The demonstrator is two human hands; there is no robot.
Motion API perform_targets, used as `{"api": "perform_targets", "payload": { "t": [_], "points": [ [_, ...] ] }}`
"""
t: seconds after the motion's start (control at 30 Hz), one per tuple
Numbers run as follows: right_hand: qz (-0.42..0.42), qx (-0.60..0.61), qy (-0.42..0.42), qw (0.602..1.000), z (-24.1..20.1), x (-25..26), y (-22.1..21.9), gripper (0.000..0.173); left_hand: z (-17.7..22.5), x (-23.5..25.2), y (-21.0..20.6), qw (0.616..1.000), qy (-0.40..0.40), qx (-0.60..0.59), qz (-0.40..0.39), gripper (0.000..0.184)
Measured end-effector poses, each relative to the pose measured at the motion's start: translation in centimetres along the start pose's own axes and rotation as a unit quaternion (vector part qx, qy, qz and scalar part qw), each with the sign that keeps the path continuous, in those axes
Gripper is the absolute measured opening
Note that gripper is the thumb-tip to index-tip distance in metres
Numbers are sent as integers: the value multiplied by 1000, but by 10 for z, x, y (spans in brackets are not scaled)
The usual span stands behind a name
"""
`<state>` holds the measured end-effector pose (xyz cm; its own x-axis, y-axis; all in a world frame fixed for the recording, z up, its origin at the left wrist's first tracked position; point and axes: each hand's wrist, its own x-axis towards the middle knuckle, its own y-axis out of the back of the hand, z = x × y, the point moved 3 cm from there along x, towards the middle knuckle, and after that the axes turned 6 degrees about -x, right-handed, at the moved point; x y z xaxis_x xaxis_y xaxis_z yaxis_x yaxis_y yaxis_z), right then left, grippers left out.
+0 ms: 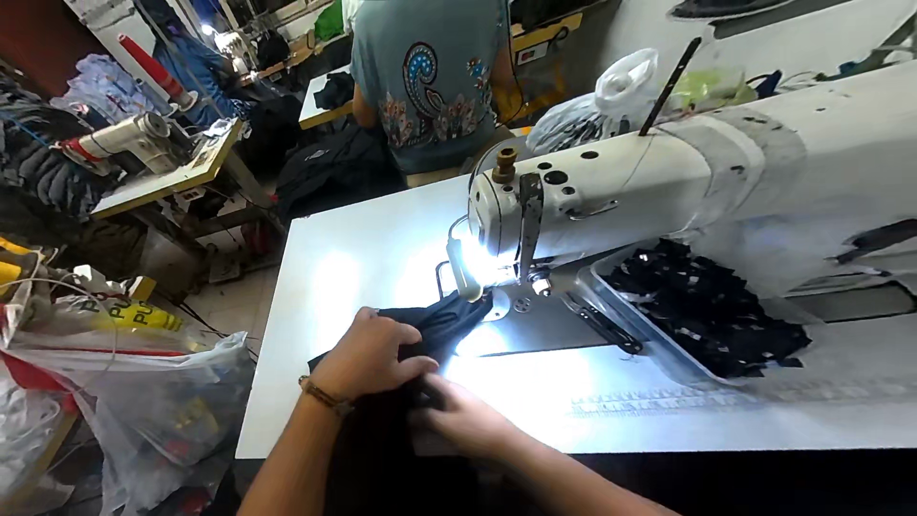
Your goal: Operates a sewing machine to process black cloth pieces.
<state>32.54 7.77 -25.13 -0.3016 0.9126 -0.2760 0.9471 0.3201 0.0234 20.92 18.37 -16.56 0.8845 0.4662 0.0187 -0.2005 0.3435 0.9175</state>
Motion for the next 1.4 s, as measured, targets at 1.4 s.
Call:
{"api": "perform_targets", "payload": {
  "t": [1.4],
  "points": [
    [250, -525, 382, 718, 69, -87, 99, 32, 50, 46, -131, 975, 202, 35, 82, 69]
  ]
}}
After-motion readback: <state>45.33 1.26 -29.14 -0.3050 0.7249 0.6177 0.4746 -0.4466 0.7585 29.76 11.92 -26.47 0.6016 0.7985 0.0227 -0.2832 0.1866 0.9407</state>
